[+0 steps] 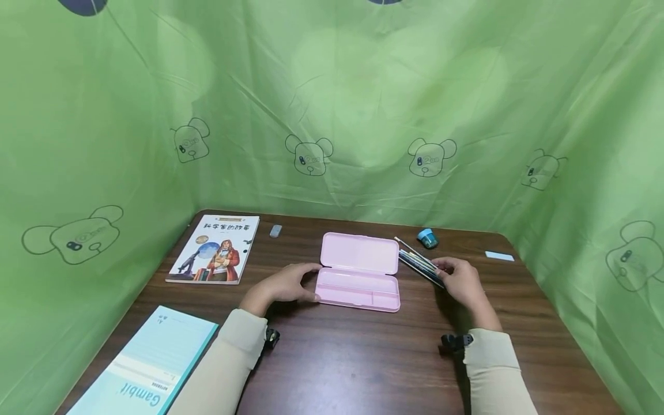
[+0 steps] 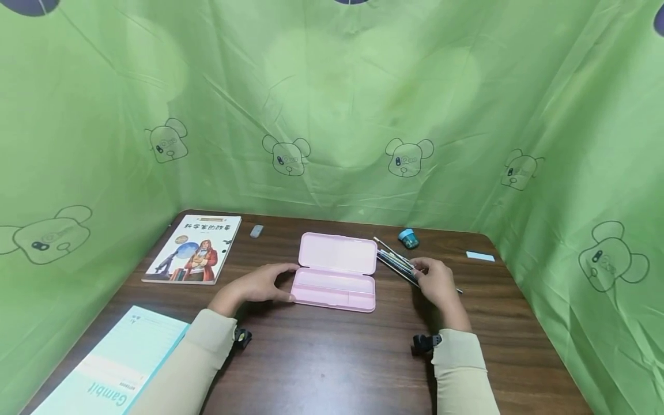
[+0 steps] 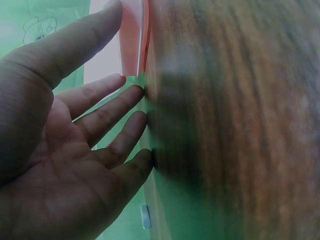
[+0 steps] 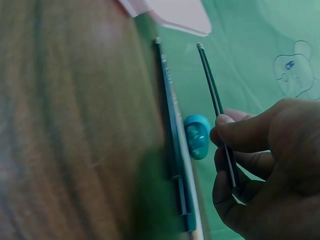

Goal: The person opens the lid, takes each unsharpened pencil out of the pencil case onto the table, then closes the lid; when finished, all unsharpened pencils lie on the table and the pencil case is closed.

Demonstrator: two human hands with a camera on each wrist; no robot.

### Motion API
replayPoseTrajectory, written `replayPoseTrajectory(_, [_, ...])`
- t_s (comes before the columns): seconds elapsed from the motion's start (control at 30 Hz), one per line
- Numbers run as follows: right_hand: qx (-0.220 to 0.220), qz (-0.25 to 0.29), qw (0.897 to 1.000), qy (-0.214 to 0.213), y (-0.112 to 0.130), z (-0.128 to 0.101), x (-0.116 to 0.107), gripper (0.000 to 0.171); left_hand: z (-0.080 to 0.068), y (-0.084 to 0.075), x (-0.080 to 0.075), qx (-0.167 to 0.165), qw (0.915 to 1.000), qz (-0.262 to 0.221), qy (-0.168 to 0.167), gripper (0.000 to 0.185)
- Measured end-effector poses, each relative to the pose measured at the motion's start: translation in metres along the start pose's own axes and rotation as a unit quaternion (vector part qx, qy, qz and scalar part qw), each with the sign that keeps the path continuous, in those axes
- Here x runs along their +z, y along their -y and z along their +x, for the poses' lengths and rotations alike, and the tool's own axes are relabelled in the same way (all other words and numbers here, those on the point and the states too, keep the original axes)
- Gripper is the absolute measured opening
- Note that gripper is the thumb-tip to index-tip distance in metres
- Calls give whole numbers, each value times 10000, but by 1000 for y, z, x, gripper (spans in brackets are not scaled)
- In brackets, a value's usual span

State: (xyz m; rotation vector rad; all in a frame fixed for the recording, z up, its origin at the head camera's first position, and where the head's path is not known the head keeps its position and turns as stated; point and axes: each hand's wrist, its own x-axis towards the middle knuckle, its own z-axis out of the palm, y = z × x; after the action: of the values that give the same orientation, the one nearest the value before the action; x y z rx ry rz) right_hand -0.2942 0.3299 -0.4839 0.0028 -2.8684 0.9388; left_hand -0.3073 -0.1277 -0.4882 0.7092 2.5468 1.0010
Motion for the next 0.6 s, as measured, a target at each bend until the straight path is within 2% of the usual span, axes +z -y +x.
replayPoseTrajectory(0.23, [118,-189,9995,227,-10,0,6,24,1,0,0,7,10000,36,-1,78])
replayPoseTrajectory(0.6, [179,-249,9992,255,-13,1,10,22,0,1,1,-22,10000,-36,-5,79])
